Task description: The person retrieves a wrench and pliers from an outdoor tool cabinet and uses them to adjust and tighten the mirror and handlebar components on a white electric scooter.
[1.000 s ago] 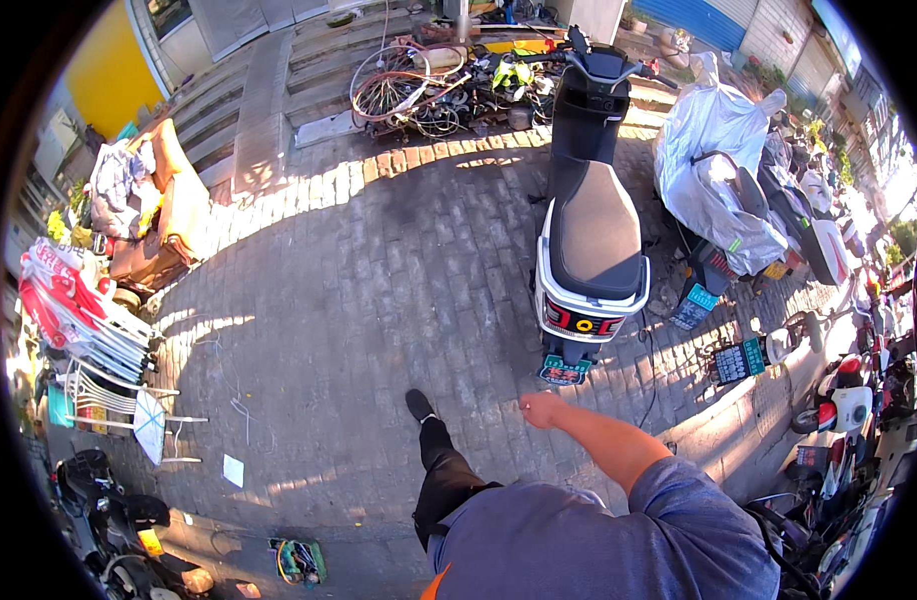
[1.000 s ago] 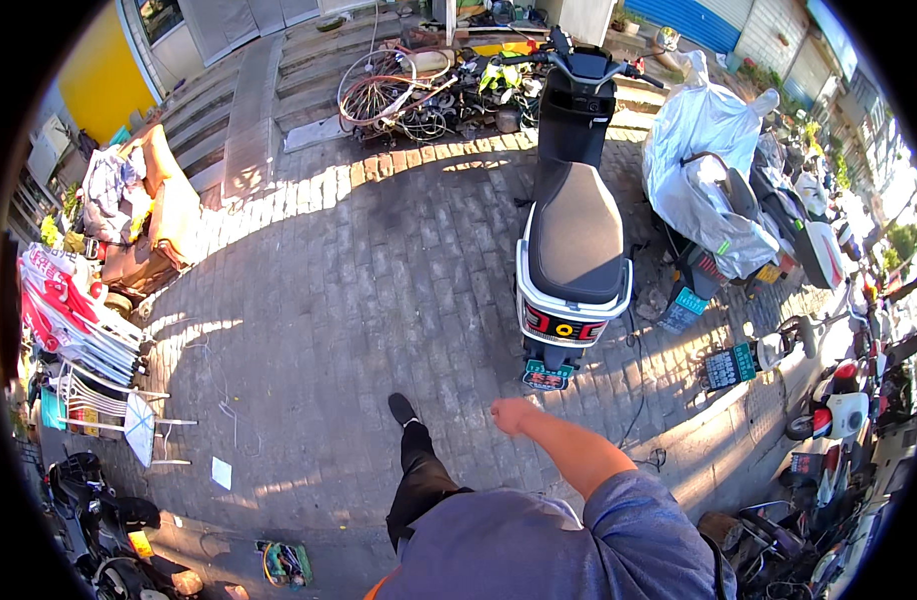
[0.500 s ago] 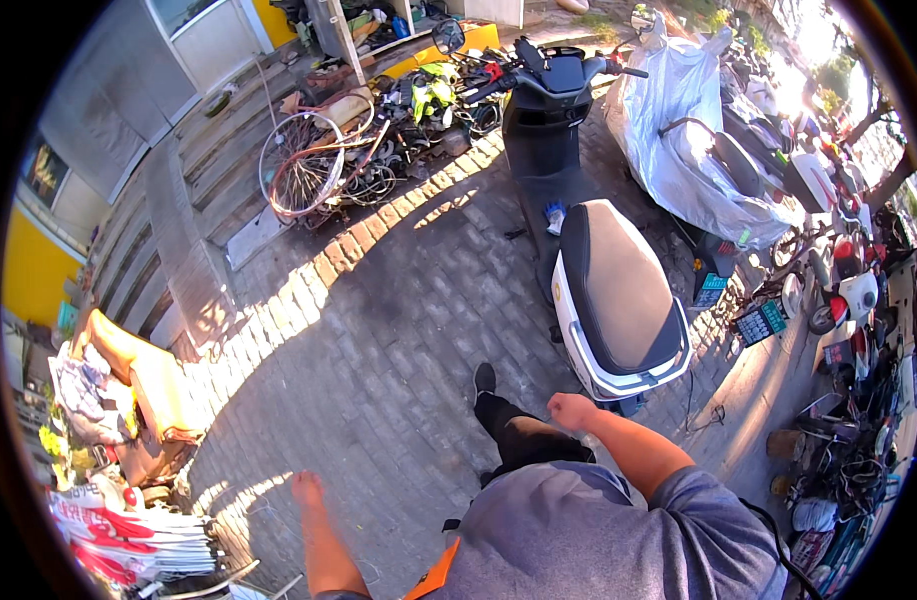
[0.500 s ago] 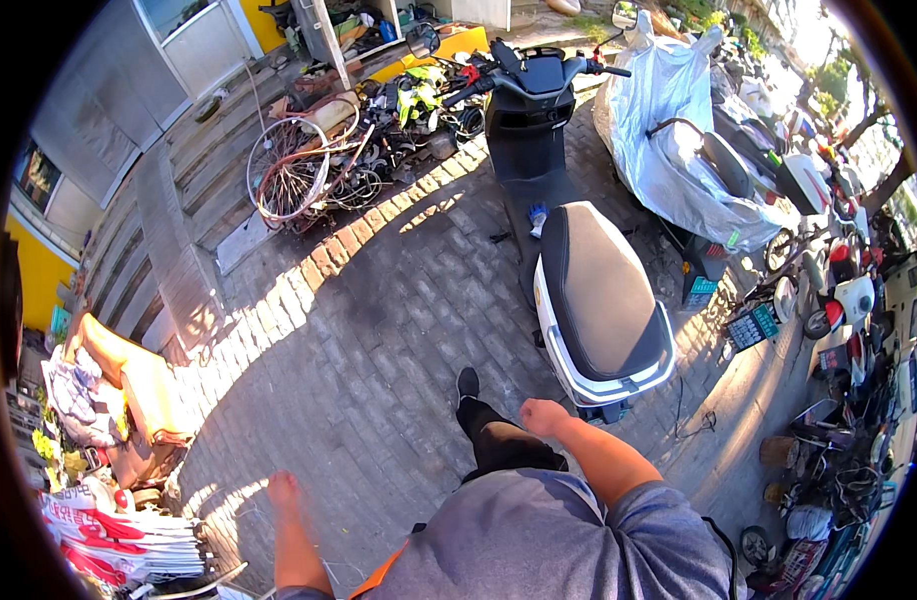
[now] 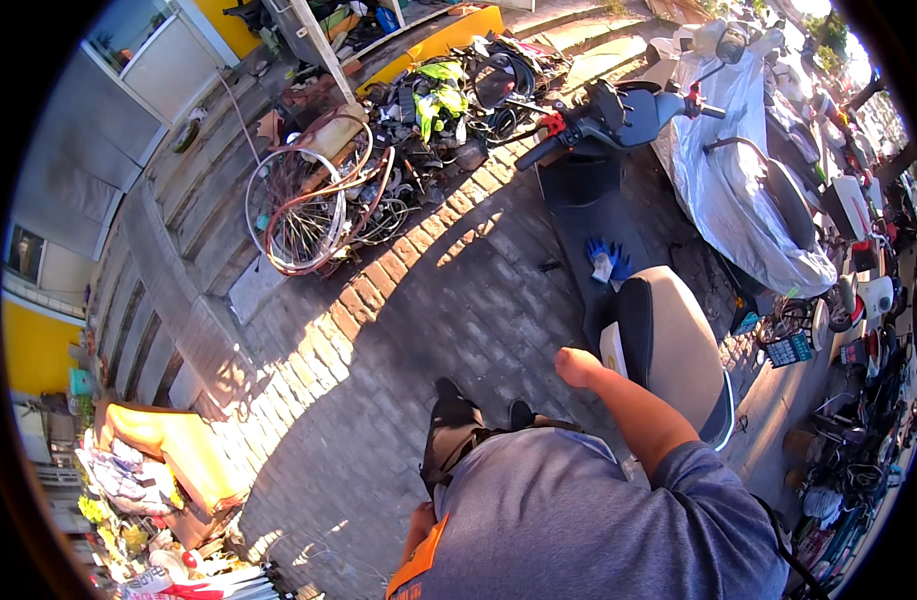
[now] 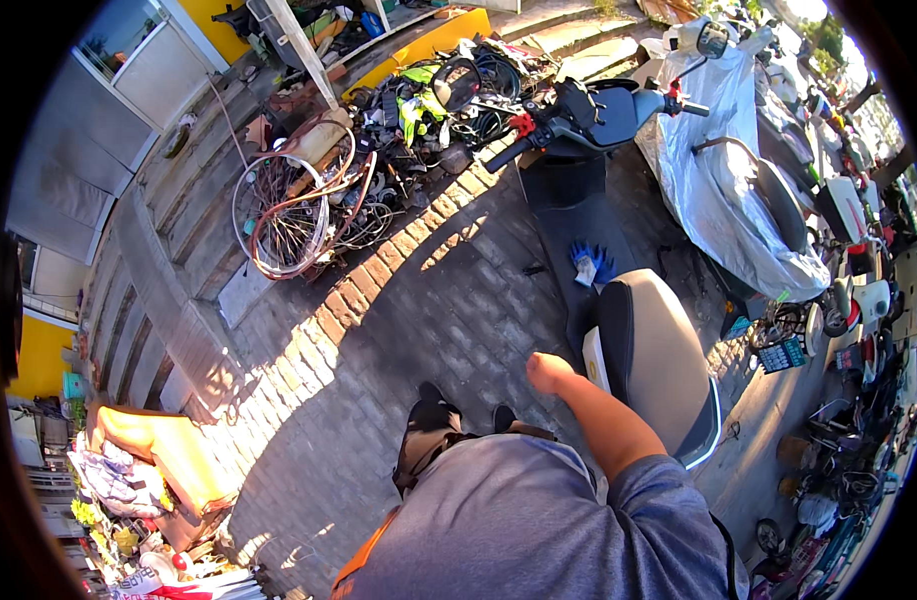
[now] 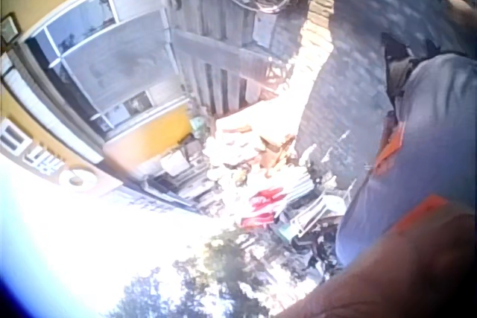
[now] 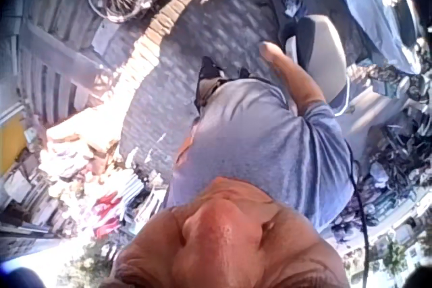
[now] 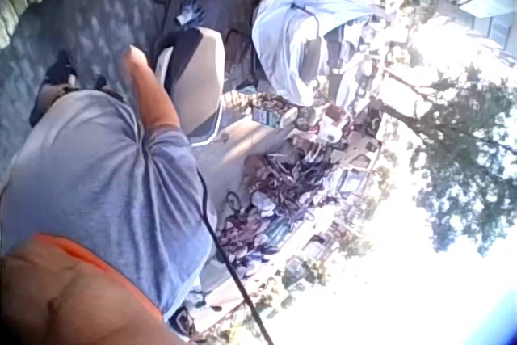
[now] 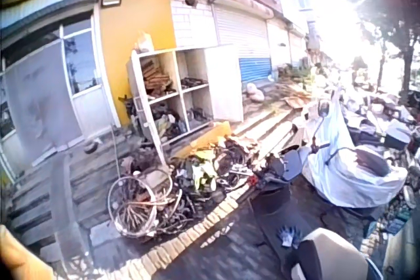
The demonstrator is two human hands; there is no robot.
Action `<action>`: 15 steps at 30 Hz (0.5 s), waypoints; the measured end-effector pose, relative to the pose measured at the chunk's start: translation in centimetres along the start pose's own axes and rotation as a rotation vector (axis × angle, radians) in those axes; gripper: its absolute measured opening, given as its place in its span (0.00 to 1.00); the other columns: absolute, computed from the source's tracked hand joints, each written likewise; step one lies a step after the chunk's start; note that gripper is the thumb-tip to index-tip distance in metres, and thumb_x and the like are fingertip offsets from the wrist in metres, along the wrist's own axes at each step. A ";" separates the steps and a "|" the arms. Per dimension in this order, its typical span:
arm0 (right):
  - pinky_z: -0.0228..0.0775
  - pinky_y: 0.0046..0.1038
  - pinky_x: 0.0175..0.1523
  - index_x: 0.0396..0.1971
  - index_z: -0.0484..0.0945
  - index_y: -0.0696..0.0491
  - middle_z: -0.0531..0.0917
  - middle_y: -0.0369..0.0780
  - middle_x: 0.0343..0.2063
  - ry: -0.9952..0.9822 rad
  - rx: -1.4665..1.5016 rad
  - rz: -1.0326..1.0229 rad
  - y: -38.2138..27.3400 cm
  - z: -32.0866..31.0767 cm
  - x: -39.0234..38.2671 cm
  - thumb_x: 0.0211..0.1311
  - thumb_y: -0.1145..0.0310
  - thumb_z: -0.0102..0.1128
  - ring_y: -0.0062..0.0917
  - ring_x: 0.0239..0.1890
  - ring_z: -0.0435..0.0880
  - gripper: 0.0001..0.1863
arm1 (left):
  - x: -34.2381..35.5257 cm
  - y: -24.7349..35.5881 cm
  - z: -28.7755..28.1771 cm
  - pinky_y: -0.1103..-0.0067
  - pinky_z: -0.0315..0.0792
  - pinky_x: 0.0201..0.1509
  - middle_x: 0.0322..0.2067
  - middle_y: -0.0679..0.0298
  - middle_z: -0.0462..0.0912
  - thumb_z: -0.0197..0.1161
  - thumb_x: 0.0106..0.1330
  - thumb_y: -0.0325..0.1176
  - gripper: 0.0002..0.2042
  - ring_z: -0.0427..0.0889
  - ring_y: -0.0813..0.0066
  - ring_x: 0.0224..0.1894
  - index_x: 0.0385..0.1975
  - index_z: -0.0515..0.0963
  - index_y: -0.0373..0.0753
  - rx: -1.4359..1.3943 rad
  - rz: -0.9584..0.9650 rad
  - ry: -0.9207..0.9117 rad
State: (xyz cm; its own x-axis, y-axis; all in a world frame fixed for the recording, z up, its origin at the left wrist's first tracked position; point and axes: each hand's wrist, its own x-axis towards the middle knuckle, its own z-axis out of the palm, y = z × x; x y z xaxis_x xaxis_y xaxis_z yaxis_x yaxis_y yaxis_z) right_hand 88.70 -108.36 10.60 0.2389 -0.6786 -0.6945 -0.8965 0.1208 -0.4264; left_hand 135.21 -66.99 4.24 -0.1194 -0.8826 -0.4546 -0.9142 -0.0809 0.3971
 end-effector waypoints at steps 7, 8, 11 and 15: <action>0.81 0.41 0.57 0.57 0.83 0.53 0.90 0.46 0.46 0.154 0.174 -0.332 -22.5 -14.6 10.9 0.71 0.65 0.60 0.42 0.52 0.90 0.18 | 14.5 -6.1 -11.0 0.61 0.83 0.50 0.40 0.53 0.93 0.60 0.74 0.51 0.22 0.91 0.57 0.46 0.50 0.88 0.38 -0.406 -0.388 -0.380; 0.81 0.41 0.57 0.58 0.83 0.53 0.90 0.45 0.46 0.177 0.187 -0.376 -25.2 -16.2 12.5 0.72 0.66 0.60 0.42 0.52 0.90 0.18 | 18.2 -8.9 -14.5 0.60 0.83 0.50 0.41 0.53 0.93 0.60 0.75 0.52 0.22 0.91 0.56 0.46 0.50 0.88 0.38 -0.354 -0.337 -0.406; 0.81 0.40 0.56 0.61 0.80 0.53 0.88 0.46 0.46 0.264 0.165 -0.500 -32.1 -22.3 15.6 0.72 0.71 0.58 0.41 0.50 0.89 0.19 | 30.9 -17.4 -26.1 0.58 0.83 0.53 0.41 0.55 0.94 0.59 0.77 0.55 0.25 0.91 0.56 0.47 0.52 0.89 0.38 0.010 0.001 -0.480; 0.81 0.33 0.62 0.66 0.76 0.53 0.86 0.44 0.51 0.300 0.596 -0.373 -40.1 -32.8 16.9 0.70 0.80 0.58 0.32 0.53 0.88 0.25 | 52.7 -26.7 -44.5 0.54 0.79 0.60 0.46 0.39 0.89 0.55 0.77 0.51 0.26 0.88 0.39 0.54 0.44 0.89 0.31 0.104 -0.310 -0.171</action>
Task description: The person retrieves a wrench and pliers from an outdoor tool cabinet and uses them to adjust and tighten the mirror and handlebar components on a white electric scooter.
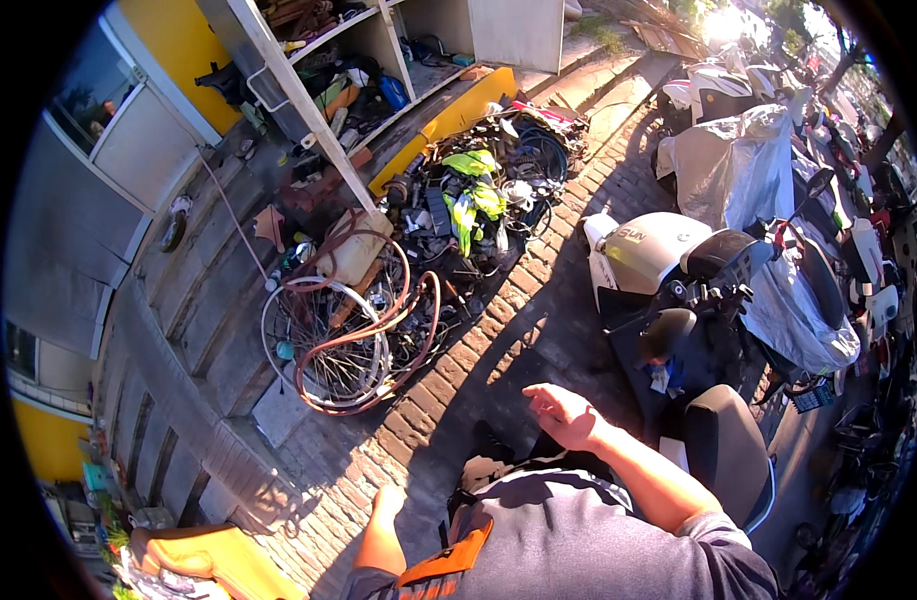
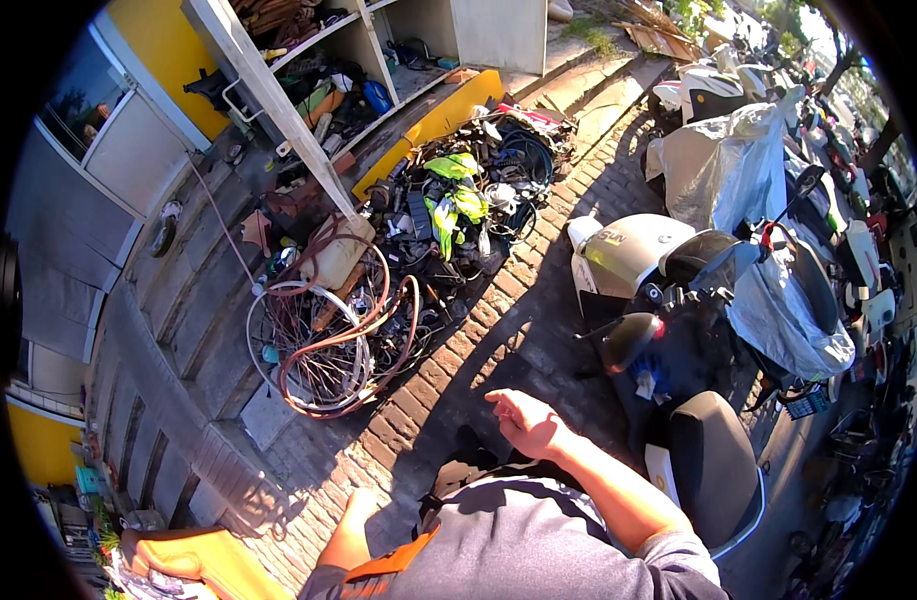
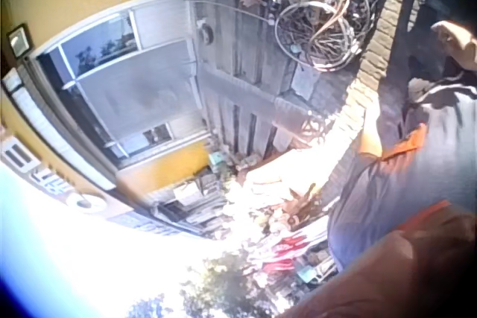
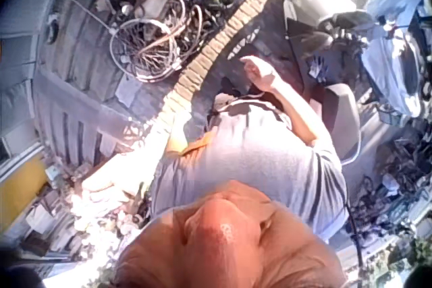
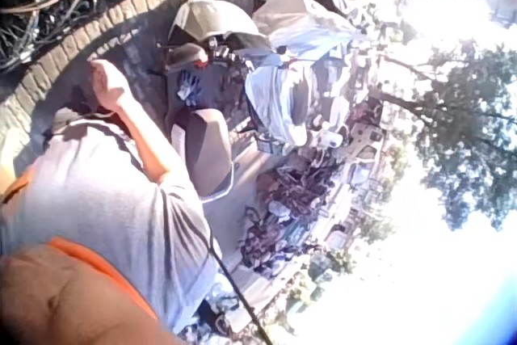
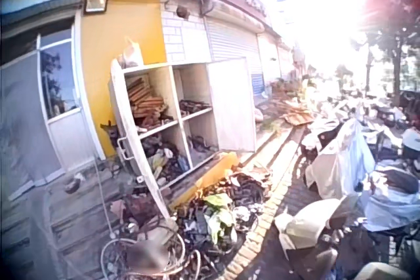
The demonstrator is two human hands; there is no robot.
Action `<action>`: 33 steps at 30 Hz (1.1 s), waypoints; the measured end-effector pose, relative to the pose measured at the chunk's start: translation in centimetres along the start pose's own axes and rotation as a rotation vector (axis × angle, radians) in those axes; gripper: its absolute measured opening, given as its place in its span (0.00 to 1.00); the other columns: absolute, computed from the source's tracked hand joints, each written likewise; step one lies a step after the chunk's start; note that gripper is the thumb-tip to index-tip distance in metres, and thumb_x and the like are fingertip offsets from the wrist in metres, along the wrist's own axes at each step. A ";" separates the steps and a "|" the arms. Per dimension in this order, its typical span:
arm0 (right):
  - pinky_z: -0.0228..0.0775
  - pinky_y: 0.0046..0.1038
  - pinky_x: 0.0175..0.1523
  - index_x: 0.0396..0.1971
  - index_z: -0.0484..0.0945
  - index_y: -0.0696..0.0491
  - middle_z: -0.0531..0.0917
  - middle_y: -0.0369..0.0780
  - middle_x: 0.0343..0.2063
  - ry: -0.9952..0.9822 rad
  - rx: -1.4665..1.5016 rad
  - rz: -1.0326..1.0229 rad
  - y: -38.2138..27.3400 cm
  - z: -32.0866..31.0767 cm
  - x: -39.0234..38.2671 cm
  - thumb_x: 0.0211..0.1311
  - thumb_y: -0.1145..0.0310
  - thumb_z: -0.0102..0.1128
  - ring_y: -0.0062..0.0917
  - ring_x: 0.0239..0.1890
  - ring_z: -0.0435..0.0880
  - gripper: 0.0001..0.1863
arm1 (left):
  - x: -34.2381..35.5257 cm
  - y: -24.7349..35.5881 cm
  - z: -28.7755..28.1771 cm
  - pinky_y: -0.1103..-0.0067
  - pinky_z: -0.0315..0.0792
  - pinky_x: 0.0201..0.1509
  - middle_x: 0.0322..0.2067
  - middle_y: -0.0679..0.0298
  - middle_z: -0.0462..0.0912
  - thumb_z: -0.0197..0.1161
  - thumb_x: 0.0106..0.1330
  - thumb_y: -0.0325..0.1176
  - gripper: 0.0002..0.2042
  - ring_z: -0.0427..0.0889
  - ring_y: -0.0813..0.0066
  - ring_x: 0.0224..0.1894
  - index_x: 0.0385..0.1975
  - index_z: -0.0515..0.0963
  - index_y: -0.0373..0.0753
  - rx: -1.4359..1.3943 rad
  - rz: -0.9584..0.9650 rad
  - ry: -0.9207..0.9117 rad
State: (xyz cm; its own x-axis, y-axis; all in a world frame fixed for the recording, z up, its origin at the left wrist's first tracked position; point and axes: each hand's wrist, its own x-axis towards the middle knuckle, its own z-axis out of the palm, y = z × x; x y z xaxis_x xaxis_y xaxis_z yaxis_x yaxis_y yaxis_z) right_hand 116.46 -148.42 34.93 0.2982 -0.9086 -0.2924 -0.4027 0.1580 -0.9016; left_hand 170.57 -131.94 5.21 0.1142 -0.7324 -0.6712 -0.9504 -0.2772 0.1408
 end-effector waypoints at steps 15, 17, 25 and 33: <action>0.73 0.26 0.64 0.71 0.72 0.52 0.79 0.37 0.53 0.944 0.554 -0.034 -4.8 -12.0 18.5 0.70 0.84 0.56 0.22 0.55 0.80 0.30 | 35.1 47.4 -44.3 0.71 0.80 0.47 0.40 0.62 0.90 0.71 0.72 0.40 0.12 0.85 0.75 0.40 0.45 0.88 0.37 -0.757 0.384 0.240; 0.73 0.25 0.63 0.72 0.71 0.51 0.79 0.36 0.54 1.057 0.672 -0.086 -4.2 -13.2 19.8 0.72 0.83 0.57 0.21 0.54 0.80 0.29 | 32.6 54.7 -44.6 0.71 0.80 0.49 0.41 0.60 0.89 0.72 0.71 0.40 0.13 0.85 0.73 0.43 0.45 0.88 0.37 -0.600 0.577 0.096; 0.76 0.22 0.55 0.70 0.71 0.51 0.80 0.34 0.49 1.516 0.689 0.246 -1.2 -16.8 20.9 0.78 0.80 0.54 0.17 0.46 0.80 0.24 | 44.6 63.6 -57.0 0.70 0.79 0.56 0.43 0.56 0.89 0.72 0.71 0.42 0.15 0.87 0.64 0.47 0.45 0.88 0.36 -0.748 0.525 0.346; 0.76 0.19 0.45 0.60 0.78 0.53 0.82 0.34 0.43 1.341 0.788 0.371 0.6 -24.1 33.3 0.78 0.77 0.57 0.14 0.38 0.81 0.15 | 58.8 66.8 -91.3 0.67 0.78 0.54 0.42 0.52 0.90 0.69 0.73 0.38 0.16 0.87 0.61 0.45 0.49 0.86 0.29 -0.984 0.580 0.999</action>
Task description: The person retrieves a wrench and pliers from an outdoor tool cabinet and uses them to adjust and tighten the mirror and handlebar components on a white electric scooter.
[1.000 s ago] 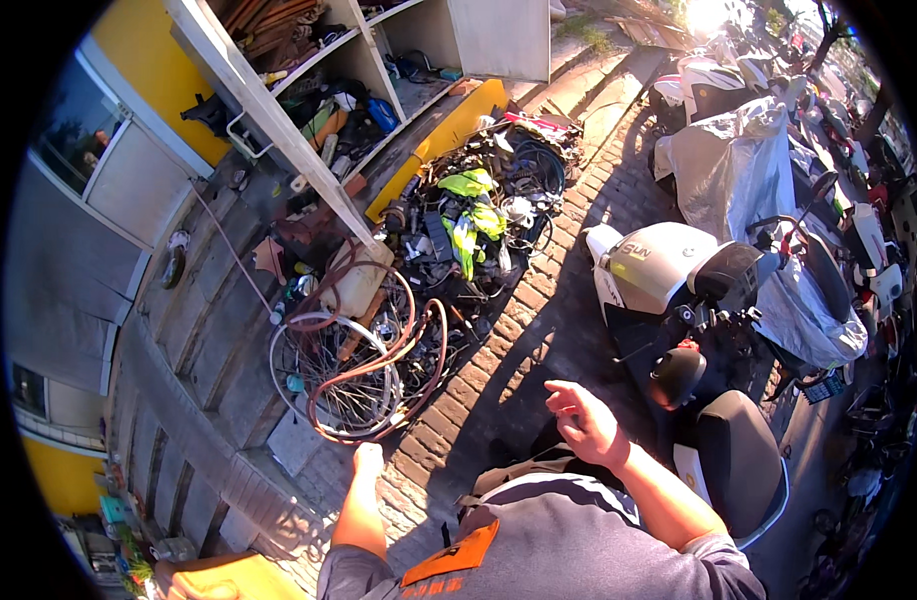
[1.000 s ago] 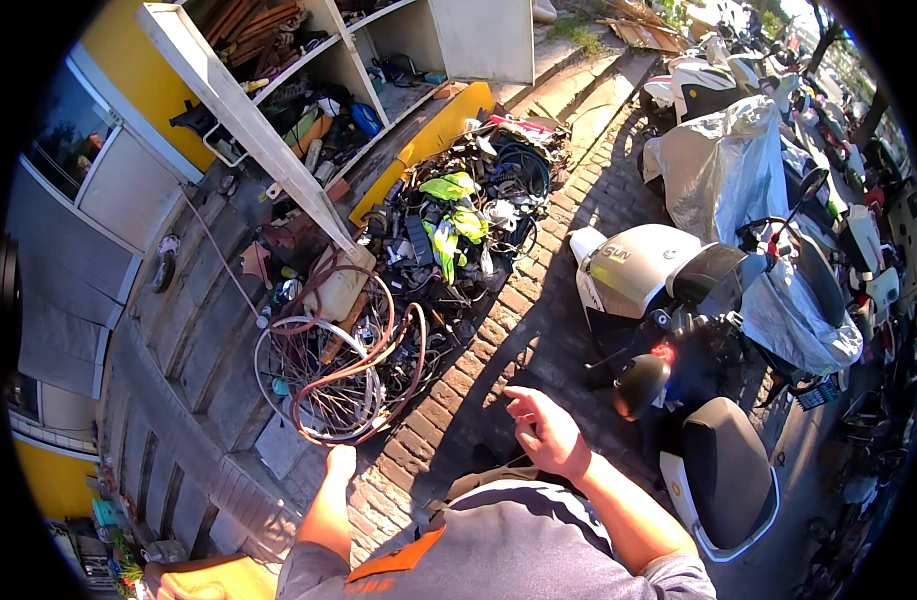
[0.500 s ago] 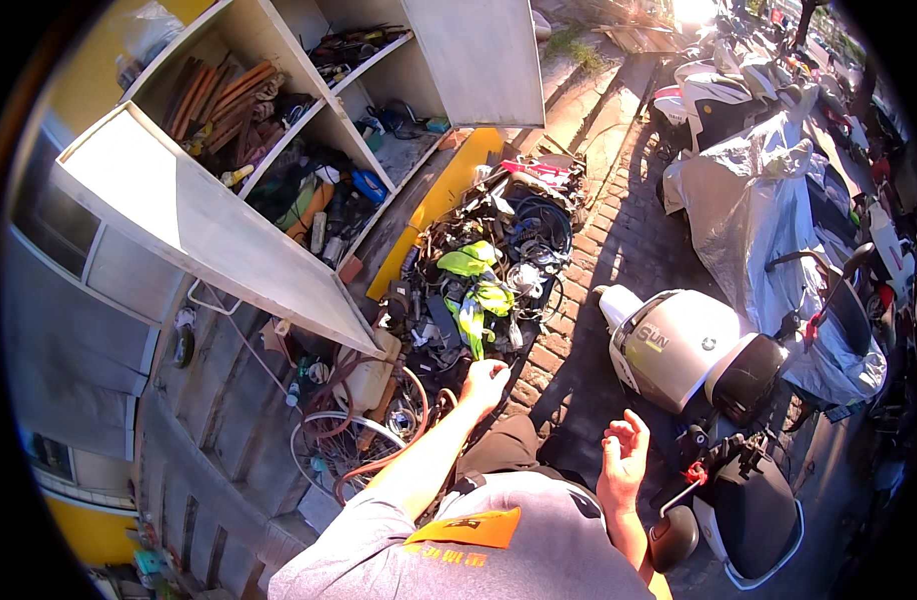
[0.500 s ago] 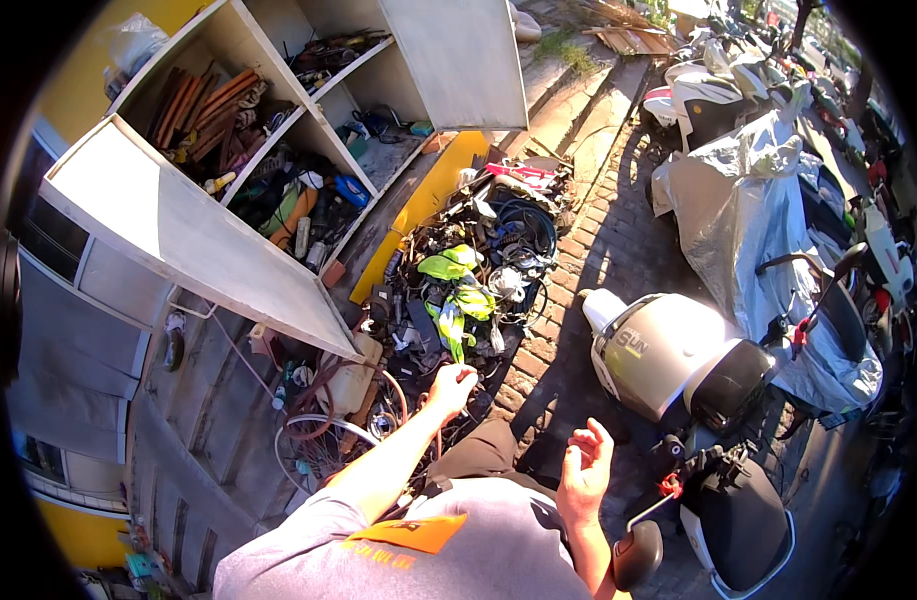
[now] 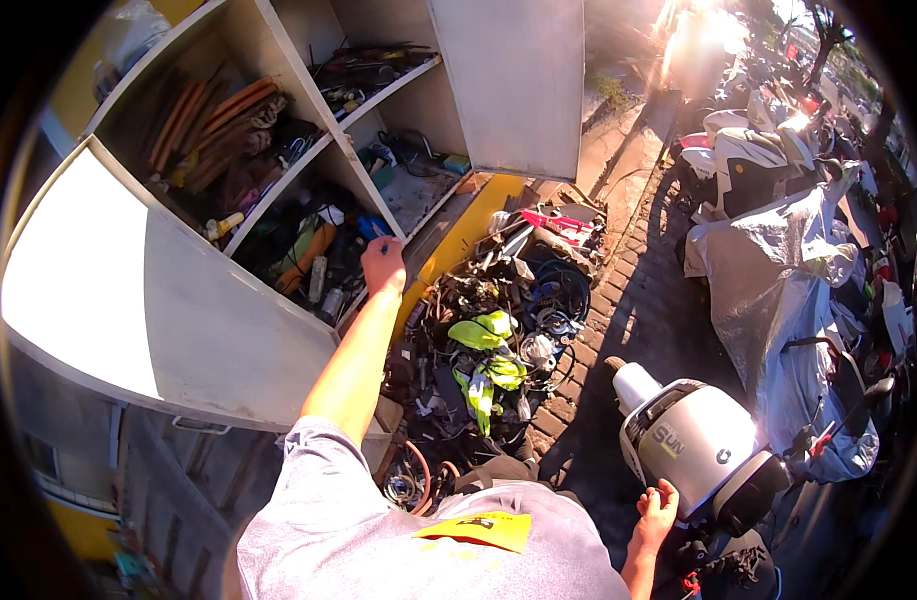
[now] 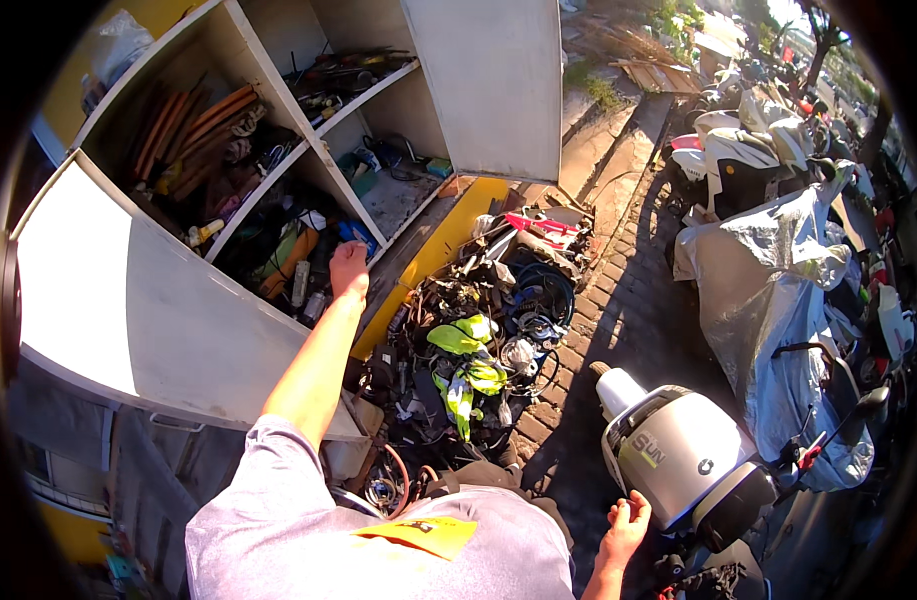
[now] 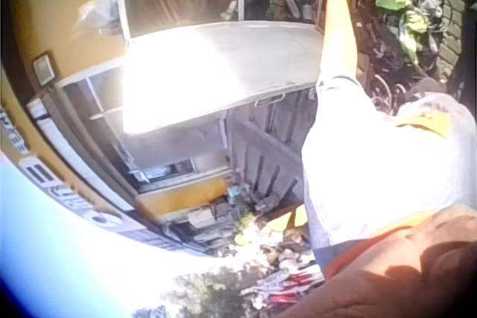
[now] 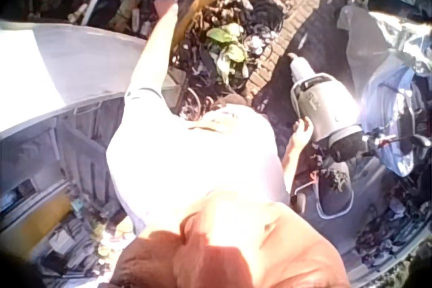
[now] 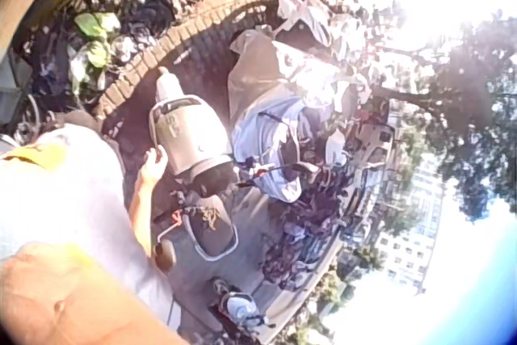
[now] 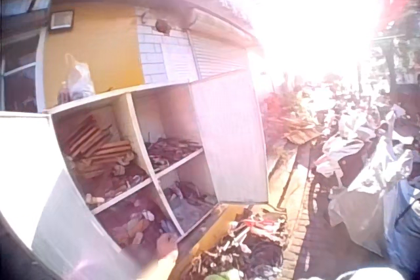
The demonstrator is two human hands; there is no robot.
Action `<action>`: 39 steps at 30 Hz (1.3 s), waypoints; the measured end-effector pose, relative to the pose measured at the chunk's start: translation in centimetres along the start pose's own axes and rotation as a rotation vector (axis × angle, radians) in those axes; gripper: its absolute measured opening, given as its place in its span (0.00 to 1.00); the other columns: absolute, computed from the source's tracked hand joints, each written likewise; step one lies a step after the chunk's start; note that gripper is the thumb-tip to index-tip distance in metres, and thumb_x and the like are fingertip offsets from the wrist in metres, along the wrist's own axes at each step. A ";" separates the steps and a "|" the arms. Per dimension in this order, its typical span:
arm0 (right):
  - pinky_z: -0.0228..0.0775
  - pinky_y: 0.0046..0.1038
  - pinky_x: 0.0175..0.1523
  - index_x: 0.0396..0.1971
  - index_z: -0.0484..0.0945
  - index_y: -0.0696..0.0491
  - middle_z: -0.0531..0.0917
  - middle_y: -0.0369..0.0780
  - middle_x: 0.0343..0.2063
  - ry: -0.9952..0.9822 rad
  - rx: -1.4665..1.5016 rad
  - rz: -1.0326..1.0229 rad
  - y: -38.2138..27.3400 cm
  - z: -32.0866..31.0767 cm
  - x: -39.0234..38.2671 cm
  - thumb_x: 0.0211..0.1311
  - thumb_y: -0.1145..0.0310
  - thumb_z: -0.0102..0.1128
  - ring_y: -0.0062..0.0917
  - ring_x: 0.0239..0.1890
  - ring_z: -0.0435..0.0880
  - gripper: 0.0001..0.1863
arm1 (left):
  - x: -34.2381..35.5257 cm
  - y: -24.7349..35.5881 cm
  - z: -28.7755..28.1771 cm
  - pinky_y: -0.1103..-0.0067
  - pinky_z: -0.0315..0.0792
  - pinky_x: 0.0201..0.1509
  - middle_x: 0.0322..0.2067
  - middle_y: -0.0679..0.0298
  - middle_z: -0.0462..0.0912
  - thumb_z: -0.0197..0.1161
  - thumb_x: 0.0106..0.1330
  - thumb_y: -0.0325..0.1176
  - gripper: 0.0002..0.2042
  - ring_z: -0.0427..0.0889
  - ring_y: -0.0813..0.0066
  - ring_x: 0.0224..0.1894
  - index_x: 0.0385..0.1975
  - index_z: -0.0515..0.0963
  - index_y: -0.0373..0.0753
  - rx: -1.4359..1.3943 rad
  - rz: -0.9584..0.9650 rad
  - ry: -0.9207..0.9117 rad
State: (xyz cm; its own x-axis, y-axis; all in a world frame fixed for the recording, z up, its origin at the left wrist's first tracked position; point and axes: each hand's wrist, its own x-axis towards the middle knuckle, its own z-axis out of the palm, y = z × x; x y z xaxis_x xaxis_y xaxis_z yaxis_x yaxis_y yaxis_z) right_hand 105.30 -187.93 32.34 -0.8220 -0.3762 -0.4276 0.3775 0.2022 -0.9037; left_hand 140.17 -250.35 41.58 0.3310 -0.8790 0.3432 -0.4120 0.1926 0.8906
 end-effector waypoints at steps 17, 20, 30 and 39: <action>0.76 0.21 0.49 0.54 0.82 0.57 0.86 0.35 0.40 -0.536 -0.404 -0.449 -14.7 35.1 17.0 0.74 0.80 0.60 0.16 0.41 0.83 0.12 | 38.9 14.0 2.7 0.59 0.65 0.78 0.73 0.38 0.69 0.68 0.69 0.61 0.46 0.70 0.41 0.75 0.75 0.67 0.27 -0.003 0.091 0.181; 0.74 0.19 0.48 0.54 0.82 0.57 0.84 0.33 0.39 -0.696 -0.330 -0.440 -17.0 43.4 20.0 0.72 0.84 0.59 0.13 0.40 0.81 0.15 | 44.9 12.6 3.1 0.58 0.65 0.77 0.72 0.38 0.71 0.68 0.67 0.65 0.48 0.71 0.41 0.74 0.77 0.66 0.32 0.184 0.128 0.307; 0.75 0.22 0.49 0.57 0.80 0.58 0.83 0.34 0.39 -1.186 -0.295 -0.423 -21.0 76.5 29.4 0.76 0.80 0.56 0.14 0.40 0.79 0.14 | 50.7 7.0 9.3 0.55 0.80 0.52 0.45 0.42 0.85 0.71 0.70 0.42 0.23 0.86 0.37 0.47 0.52 0.75 0.30 0.392 0.506 0.734; 0.81 0.37 0.55 0.57 0.83 0.52 0.85 0.45 0.46 -1.167 -0.097 -1.419 -38.3 111.9 12.7 0.70 0.70 0.66 0.39 0.50 0.87 0.17 | 50.6 7.3 9.4 0.58 0.79 0.57 0.55 0.34 0.80 0.66 0.76 0.41 0.29 0.86 0.41 0.54 0.62 0.64 0.23 0.359 0.408 0.653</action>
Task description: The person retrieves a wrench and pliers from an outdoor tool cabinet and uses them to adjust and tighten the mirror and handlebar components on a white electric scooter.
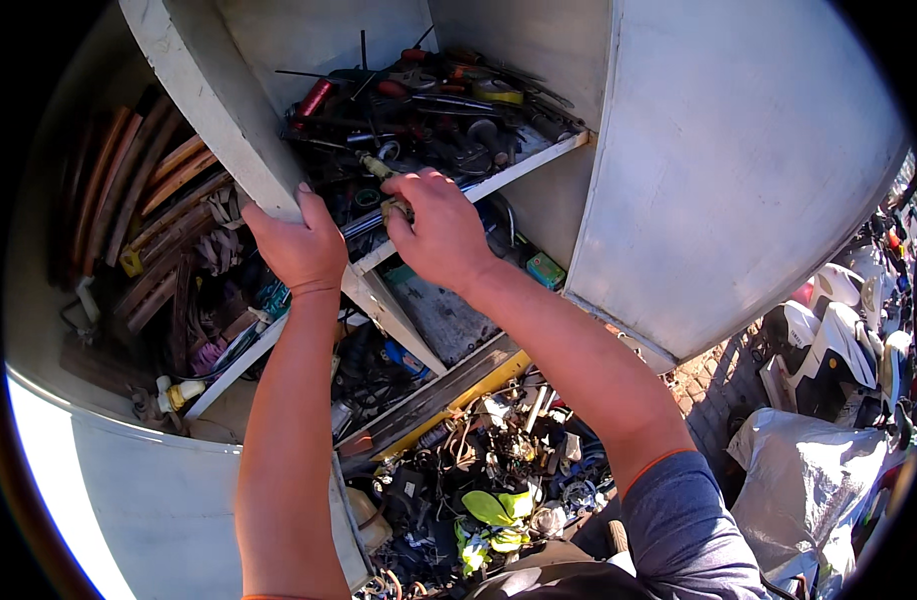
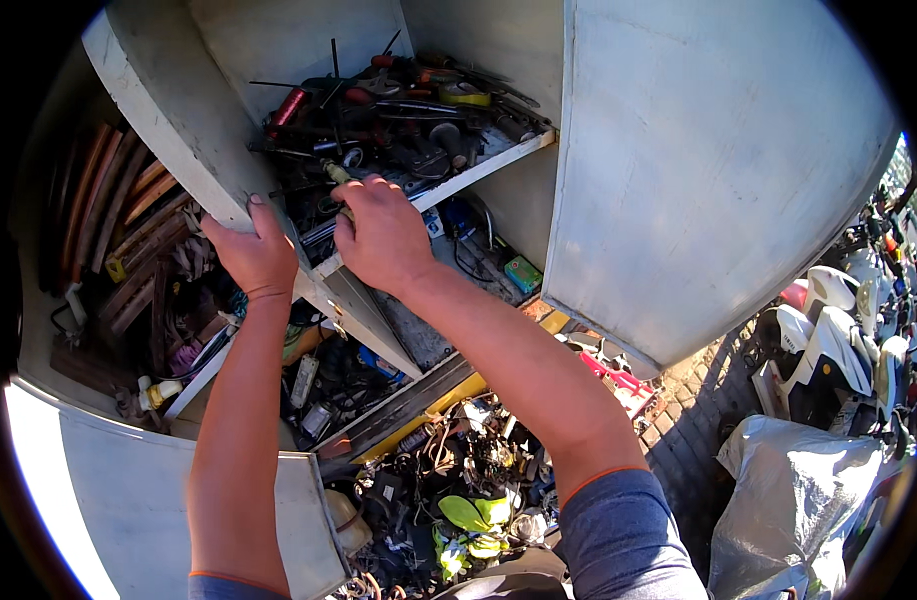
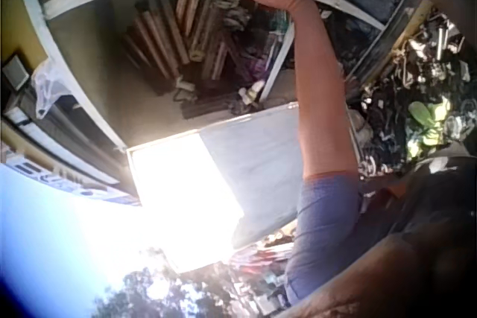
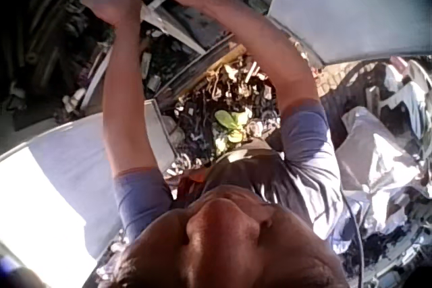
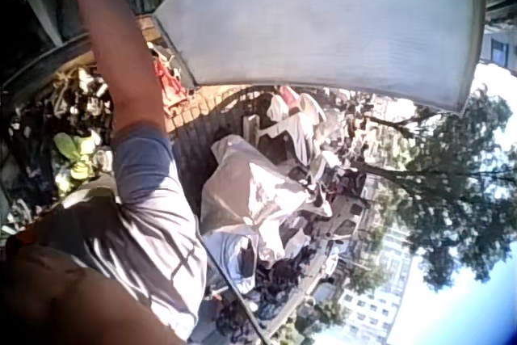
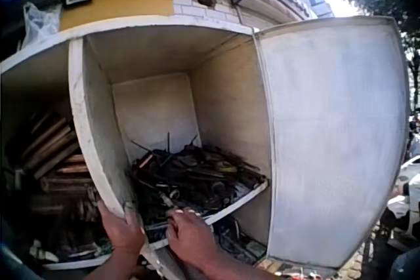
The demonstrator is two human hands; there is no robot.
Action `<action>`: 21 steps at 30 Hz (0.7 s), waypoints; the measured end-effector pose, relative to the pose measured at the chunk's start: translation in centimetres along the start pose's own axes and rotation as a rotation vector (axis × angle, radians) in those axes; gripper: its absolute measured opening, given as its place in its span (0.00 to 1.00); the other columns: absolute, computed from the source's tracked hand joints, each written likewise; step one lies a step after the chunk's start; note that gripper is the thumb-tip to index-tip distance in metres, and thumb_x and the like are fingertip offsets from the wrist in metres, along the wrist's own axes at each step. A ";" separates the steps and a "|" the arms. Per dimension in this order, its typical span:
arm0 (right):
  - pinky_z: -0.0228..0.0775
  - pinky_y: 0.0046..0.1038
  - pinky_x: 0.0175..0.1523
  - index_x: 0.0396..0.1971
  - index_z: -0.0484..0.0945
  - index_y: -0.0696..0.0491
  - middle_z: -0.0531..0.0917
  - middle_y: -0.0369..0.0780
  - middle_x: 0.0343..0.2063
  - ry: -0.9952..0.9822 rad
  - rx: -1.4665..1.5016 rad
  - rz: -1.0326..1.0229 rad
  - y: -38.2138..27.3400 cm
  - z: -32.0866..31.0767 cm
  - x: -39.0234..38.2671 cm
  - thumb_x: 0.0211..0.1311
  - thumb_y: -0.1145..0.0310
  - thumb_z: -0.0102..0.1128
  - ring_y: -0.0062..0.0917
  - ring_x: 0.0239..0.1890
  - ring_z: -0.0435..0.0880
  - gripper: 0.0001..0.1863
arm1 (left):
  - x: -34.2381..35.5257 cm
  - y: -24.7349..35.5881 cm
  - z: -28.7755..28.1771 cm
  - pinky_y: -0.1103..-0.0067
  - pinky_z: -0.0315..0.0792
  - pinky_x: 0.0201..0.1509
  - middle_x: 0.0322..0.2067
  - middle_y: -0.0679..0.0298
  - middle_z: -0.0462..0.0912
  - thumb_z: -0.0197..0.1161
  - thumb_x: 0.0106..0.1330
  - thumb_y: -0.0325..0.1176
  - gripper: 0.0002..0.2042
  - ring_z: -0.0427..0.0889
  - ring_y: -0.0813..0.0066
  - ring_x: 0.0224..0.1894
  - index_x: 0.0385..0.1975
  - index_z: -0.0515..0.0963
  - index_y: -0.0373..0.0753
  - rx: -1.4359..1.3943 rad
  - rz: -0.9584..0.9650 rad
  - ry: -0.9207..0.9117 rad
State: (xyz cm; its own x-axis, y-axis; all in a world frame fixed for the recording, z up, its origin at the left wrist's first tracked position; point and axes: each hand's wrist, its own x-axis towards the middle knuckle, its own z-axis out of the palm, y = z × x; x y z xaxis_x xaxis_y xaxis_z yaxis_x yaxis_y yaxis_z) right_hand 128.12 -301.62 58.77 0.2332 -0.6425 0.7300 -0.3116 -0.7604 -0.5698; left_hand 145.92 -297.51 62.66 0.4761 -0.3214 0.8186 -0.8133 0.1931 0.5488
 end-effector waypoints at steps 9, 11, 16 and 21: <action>0.69 0.47 0.68 0.64 0.82 0.47 0.80 0.44 0.68 -0.464 -0.435 0.286 4.0 7.2 11.9 0.74 0.60 0.60 0.42 0.71 0.77 0.22 | -0.3 -0.2 0.3 0.64 0.77 0.62 0.57 0.40 0.78 0.65 0.78 0.36 0.25 0.83 0.54 0.55 0.62 0.62 0.24 -0.148 0.029 -0.006; 0.69 0.47 0.68 0.65 0.82 0.47 0.81 0.43 0.67 -0.515 -0.559 0.180 4.2 7.5 12.4 0.74 0.61 0.60 0.41 0.71 0.77 0.23 | -0.5 -0.3 0.3 0.64 0.76 0.63 0.57 0.41 0.78 0.65 0.78 0.36 0.25 0.83 0.54 0.56 0.62 0.62 0.24 -0.158 0.021 -0.003; 0.75 0.47 0.66 0.61 0.82 0.53 0.84 0.44 0.62 -0.460 -0.690 0.039 2.9 8.7 12.1 0.70 0.63 0.64 0.43 0.64 0.83 0.22 | -0.5 -0.7 0.0 0.65 0.76 0.62 0.57 0.41 0.79 0.64 0.78 0.36 0.26 0.83 0.54 0.55 0.63 0.62 0.24 -0.124 0.013 0.003; 0.81 0.40 0.62 0.63 0.81 0.54 0.82 0.47 0.62 -0.396 -0.565 0.123 4.2 8.8 12.8 0.69 0.64 0.67 0.41 0.63 0.83 0.24 | -0.4 -0.4 0.6 0.64 0.77 0.61 0.56 0.42 0.79 0.64 0.78 0.37 0.25 0.83 0.54 0.54 0.62 0.63 0.24 -0.116 0.033 0.020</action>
State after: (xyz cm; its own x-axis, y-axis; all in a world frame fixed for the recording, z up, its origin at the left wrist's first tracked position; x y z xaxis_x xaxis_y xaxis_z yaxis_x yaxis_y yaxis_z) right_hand 137.90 -313.86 62.46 0.4502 -0.7886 0.4188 -0.7633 -0.5833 -0.2778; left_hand 145.84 -298.03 62.03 0.4573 -0.2943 0.8392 -0.7850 0.3099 0.5364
